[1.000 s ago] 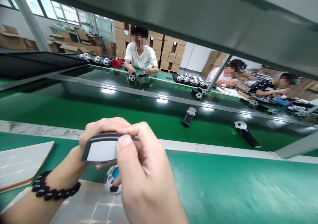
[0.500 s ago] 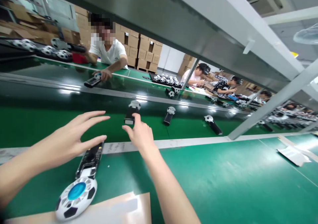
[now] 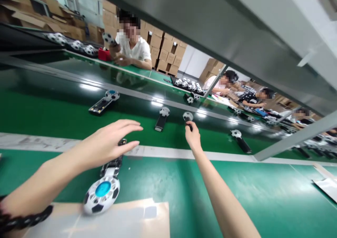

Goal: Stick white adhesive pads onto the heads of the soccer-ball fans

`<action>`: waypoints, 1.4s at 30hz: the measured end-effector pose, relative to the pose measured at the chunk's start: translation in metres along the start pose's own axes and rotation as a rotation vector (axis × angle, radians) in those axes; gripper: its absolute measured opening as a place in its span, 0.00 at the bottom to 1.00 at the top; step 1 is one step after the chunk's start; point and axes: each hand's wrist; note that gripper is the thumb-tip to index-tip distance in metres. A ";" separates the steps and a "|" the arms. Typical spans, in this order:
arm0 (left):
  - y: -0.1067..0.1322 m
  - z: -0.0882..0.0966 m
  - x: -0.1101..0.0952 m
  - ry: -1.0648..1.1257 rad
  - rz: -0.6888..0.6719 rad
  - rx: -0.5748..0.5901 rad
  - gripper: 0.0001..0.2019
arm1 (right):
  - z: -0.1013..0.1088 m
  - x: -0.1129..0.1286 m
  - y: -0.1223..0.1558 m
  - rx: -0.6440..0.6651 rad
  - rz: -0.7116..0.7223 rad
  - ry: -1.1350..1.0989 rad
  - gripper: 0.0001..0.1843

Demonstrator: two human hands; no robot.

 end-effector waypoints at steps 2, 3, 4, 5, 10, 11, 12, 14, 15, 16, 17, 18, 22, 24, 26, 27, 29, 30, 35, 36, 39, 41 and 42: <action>-0.003 -0.004 -0.009 -0.090 -0.054 -0.100 0.24 | 0.004 0.021 0.034 0.054 0.130 -0.044 0.14; -0.004 -0.006 -0.013 -0.125 -0.078 -0.164 0.28 | 0.007 0.032 0.054 0.092 0.204 -0.069 0.14; -0.006 -0.006 -0.016 -0.145 -0.099 -0.201 0.32 | 0.009 0.041 0.075 0.137 0.280 -0.096 0.15; -0.007 -0.005 -0.018 -0.155 -0.113 -0.211 0.32 | 0.010 0.049 0.097 0.176 0.349 -0.122 0.19; -0.007 0.011 -0.009 -0.004 0.035 -0.238 0.19 | -0.002 0.040 0.185 0.210 0.415 -0.095 0.13; -0.006 0.014 -0.007 0.086 0.055 -0.309 0.23 | -0.010 0.030 0.197 0.235 0.358 -0.076 0.09; -0.006 0.018 -0.006 0.182 0.041 -0.403 0.26 | -0.018 0.020 0.207 0.264 0.292 -0.063 0.10; -0.008 0.023 -0.007 0.347 -0.065 -0.587 0.26 | -0.035 0.002 0.220 0.286 0.165 -0.035 0.12; -0.009 0.024 -0.009 0.403 -0.124 -0.655 0.24 | -0.043 -0.004 0.225 0.279 0.106 -0.024 0.12; -0.009 0.025 -0.012 0.443 -0.171 -0.700 0.21 | -0.049 -0.008 0.229 0.266 0.052 -0.017 0.12; -0.010 0.025 -0.015 0.472 -0.200 -0.725 0.17 | -0.054 -0.009 0.232 0.252 0.007 -0.013 0.12; -0.011 0.025 -0.018 0.499 -0.209 -0.737 0.14 | -0.058 -0.009 0.234 0.241 -0.030 -0.014 0.12; -0.013 0.024 -0.025 0.624 -0.208 -0.761 0.11 | -0.063 0.000 0.236 0.227 -0.115 -0.040 0.14; -0.014 0.023 -0.026 0.636 -0.244 -0.766 0.12 | -0.063 0.004 0.233 0.235 -0.135 -0.052 0.13; -0.014 0.023 -0.026 0.610 -0.265 -0.771 0.12 | -0.062 0.006 0.231 0.256 -0.140 -0.064 0.10; -0.013 0.023 -0.026 0.601 -0.264 -0.771 0.12 | -0.062 0.007 0.230 0.265 -0.140 -0.071 0.09; -0.012 0.023 -0.027 0.594 -0.249 -0.769 0.13 | -0.061 0.007 0.230 0.271 -0.139 -0.085 0.08; -0.012 0.023 -0.028 0.591 -0.236 -0.758 0.13 | -0.061 0.006 0.230 0.271 -0.139 -0.091 0.09; -0.010 0.023 -0.030 0.524 -0.264 -0.735 0.13 | -0.063 0.003 0.228 0.275 -0.123 -0.103 0.08; -0.010 0.023 -0.030 0.533 -0.280 -0.727 0.14 | -0.064 0.002 0.228 0.271 -0.115 -0.105 0.07; -0.008 0.021 -0.031 0.628 -0.310 -0.670 0.14 | -0.065 0.000 0.227 0.254 -0.087 -0.111 0.06; -0.005 0.019 -0.034 0.673 -0.314 -0.649 0.16 | -0.066 -0.004 0.228 0.248 -0.073 -0.126 0.07; -0.004 0.018 -0.035 0.680 -0.314 -0.646 0.16 | -0.066 -0.007 0.228 0.248 -0.070 -0.137 0.08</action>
Point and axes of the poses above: each hand's wrist, its own y-axis away from the middle knuckle, its own z-axis out of the back of the hand, x = y × z, and after that the axes turned 13 degrees about x, right-handed
